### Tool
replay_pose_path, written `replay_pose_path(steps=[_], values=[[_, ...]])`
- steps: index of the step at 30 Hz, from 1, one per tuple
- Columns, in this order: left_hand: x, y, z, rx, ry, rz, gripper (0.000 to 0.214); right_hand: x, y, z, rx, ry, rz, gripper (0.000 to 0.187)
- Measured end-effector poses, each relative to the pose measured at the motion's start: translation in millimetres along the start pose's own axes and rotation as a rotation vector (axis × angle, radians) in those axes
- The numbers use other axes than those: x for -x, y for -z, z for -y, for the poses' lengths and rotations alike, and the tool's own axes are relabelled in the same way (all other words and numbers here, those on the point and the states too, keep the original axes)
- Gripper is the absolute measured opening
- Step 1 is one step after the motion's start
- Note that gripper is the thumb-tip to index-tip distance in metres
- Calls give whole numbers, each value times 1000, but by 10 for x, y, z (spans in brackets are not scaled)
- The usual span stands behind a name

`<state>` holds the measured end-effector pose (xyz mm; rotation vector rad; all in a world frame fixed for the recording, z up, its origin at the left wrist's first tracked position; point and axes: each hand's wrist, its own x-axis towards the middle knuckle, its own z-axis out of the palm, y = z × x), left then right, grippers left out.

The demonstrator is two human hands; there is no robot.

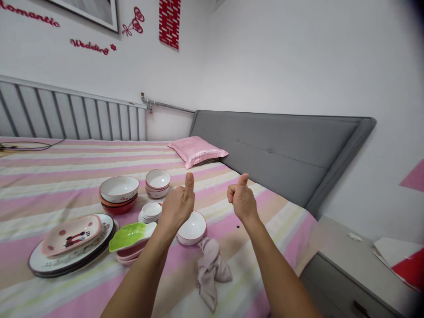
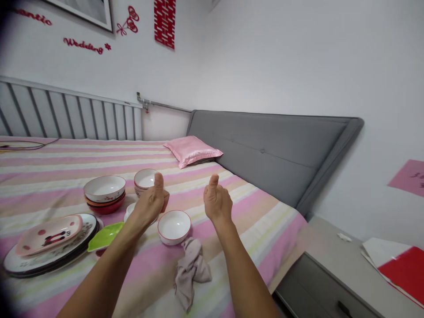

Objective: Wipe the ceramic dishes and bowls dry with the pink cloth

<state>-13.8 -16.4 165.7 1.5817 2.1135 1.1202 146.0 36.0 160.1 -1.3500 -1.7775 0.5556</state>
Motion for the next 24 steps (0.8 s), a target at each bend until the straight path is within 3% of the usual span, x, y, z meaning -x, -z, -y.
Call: replay_pose_path(steps=[4, 9, 24], values=[[-224, -229, 273, -105, 120, 24, 66, -126, -227, -313, 126, -132, 33, 80], [-309, -396, 496, -127, 167, 58, 76, -110, -347, -550, 185, -195, 50, 76], [-269, -404, 450, -148, 172, 89, 81, -59, -367, -611, 205, -198, 62, 72]])
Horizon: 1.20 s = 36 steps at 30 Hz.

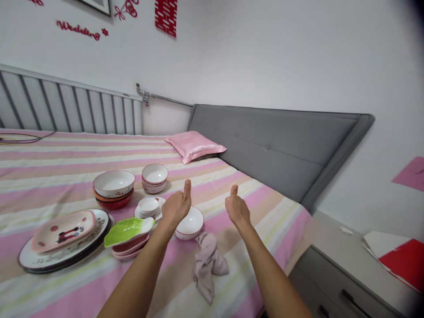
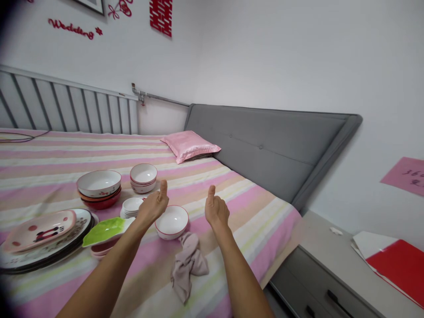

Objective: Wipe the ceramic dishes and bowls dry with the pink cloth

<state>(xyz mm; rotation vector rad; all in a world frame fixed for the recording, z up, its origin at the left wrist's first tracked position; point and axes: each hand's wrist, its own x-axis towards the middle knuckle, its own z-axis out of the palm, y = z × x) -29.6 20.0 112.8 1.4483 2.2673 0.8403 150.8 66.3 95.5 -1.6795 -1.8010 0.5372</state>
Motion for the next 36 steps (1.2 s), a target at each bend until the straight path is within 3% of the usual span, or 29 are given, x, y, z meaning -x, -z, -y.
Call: replay_pose_path(steps=[27, 33, 36], values=[[50, 10, -67, -26, 15, 19, 80, 47, 37, 2, -26, 24, -18, 73], [276, 171, -195, -36, -32, 23, 73, 260, 234, 206, -105, 81, 25, 75], [473, 289, -278, 16, -181, -40, 67, 426, 369, 320, -189, 174, 11, 74]])
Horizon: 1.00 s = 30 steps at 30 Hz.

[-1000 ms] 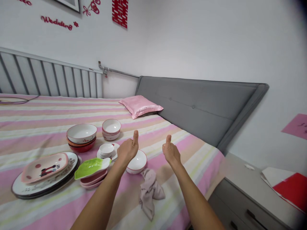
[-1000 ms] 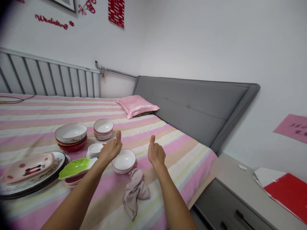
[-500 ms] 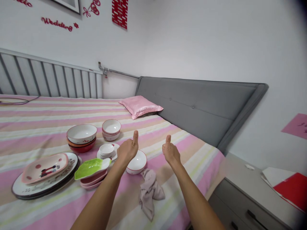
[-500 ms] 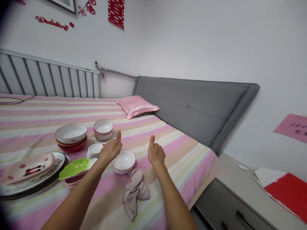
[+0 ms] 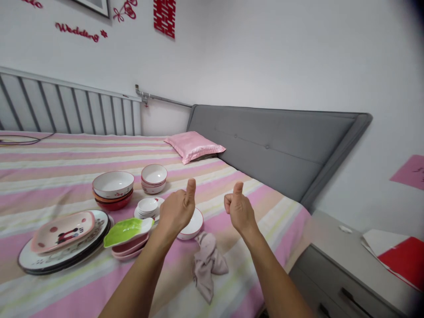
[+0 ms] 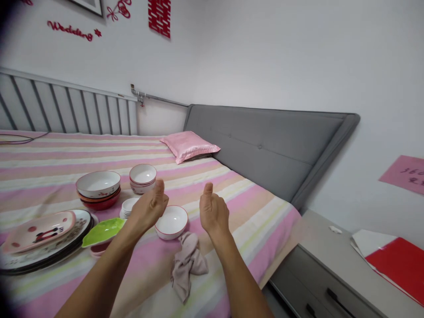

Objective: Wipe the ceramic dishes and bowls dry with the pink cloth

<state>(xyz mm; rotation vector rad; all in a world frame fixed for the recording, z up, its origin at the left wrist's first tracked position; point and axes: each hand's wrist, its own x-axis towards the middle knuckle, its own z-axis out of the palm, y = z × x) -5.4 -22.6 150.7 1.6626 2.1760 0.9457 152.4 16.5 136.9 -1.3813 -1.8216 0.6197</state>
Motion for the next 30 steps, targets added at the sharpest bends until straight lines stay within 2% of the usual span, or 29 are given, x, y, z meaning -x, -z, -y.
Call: replay_pose_path(steps=[3, 8, 30], values=[[142, 74, -73, 39, -29, -9, 68, 116, 74, 107, -65, 52, -11, 76], [250, 100, -93, 76, -19, -5, 72, 207, 121, 158, -105, 57, -15, 77], [302, 124, -131, 121, -35, 1, 73, 250, 128, 160, -105, 106, -11, 75]])
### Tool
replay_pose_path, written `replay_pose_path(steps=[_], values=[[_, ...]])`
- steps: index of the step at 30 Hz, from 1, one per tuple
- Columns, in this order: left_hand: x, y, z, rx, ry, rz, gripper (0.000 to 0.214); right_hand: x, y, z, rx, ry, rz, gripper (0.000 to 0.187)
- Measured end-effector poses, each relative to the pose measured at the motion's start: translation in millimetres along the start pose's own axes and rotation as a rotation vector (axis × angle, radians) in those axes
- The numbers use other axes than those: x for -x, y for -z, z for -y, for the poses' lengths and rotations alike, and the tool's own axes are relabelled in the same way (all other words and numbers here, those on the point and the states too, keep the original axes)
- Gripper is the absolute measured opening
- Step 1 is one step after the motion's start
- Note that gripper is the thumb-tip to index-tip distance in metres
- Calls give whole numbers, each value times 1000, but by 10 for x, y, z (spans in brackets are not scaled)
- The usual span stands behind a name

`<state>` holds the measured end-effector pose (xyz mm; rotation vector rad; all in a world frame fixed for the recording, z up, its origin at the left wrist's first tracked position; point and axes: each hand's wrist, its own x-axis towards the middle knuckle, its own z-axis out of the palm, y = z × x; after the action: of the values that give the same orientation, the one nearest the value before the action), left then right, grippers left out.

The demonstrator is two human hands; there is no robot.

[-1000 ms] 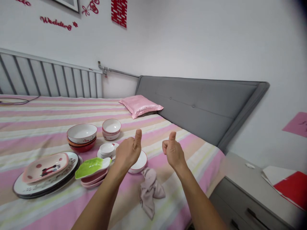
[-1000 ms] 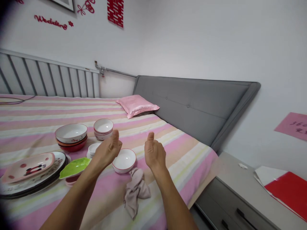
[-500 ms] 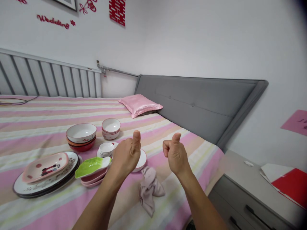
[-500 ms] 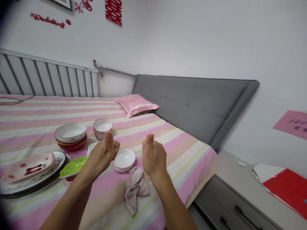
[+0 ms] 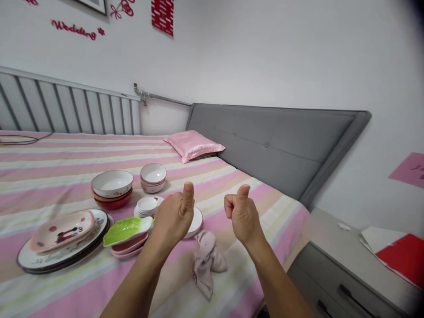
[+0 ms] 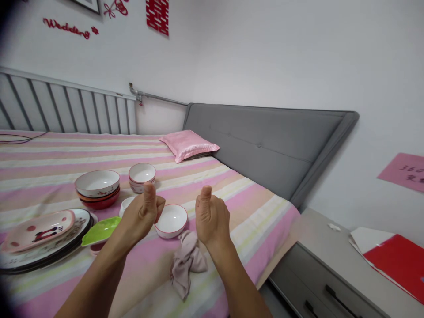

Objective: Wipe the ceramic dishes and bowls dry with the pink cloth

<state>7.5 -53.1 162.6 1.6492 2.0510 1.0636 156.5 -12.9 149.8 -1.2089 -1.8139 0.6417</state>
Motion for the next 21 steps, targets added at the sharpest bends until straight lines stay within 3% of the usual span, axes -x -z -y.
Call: replay_pose_path(steps=[7, 11, 14, 21], values=[[-22, -5, 5, -26, -1, -15, 71, -5, 8, -4, 39, -2, 19, 74], [-13, -105, 120, -39, 36, -21, 71, -15, 1, -83, 89, 6, 139, 69], [-2, -287, 330, -8, 45, -47, 69, -40, -51, -314, 63, -27, 213, 60], [-83, -796, 856, -9, 33, -143, 62, -78, -441, -1172, 49, -138, 178, 59]])
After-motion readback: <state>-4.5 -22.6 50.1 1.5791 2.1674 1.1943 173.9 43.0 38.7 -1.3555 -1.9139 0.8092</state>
